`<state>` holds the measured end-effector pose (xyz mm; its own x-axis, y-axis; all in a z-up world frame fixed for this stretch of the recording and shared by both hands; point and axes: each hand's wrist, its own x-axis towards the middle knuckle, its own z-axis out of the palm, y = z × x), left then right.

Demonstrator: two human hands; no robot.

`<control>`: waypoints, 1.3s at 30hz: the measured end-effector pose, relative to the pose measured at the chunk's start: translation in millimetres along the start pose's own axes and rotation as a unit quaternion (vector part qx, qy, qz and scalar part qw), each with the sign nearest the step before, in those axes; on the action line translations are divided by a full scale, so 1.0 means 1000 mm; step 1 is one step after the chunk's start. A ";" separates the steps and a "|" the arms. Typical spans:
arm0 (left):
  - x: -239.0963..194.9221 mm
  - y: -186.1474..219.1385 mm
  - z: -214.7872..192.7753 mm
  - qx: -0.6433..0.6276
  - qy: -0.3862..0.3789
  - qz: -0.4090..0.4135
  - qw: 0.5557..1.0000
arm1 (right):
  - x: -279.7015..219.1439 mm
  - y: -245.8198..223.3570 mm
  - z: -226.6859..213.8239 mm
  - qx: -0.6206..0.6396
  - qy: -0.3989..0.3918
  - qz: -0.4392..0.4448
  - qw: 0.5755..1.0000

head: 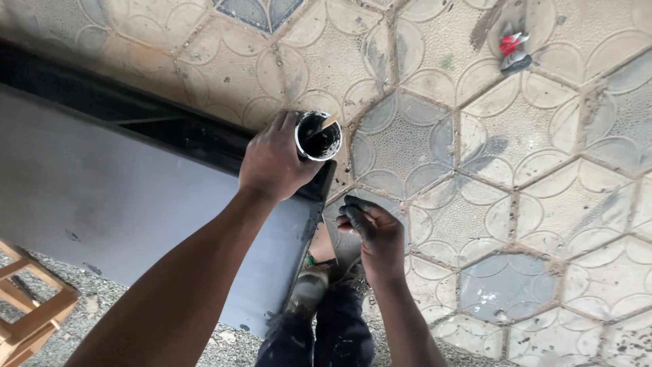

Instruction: The person paints the edges and corners of a black rectangular furniture piece using a small brush and a container of black paint. The person moves around the object to apply paint to different sides and edges.

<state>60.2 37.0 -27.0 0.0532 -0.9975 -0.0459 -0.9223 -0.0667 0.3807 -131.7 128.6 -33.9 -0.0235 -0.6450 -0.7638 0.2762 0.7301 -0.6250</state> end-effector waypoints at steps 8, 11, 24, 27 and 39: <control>-0.002 0.001 0.002 0.011 0.001 0.000 1.000 | 0.036 -0.025 -0.014 -0.101 0.004 0.017 0.995; -0.003 0.003 -0.004 0.019 -0.012 -0.012 1.000 | 0.051 -0.029 -0.016 -0.068 -0.011 0.029 0.997; -0.004 -0.001 0.009 0.026 -0.006 -0.072 0.997 | 0.148 -0.027 -0.016 -0.200 -0.038 0.083 0.976; -0.011 -0.005 0.015 0.017 -0.001 -0.093 0.996 | 0.163 -0.029 -0.006 -0.249 -0.048 0.092 0.963; 0.017 -0.004 -0.023 -0.214 0.012 -0.449 0.868 | 0.216 0.005 -0.017 -0.428 -0.128 0.133 0.885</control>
<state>74.0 19.4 -7.9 0.6895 -0.5391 -0.4837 -0.2788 -0.8139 0.5098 -151.5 -3.2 -205.0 0.1809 -0.3739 -0.9096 -0.5921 0.6971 -0.4043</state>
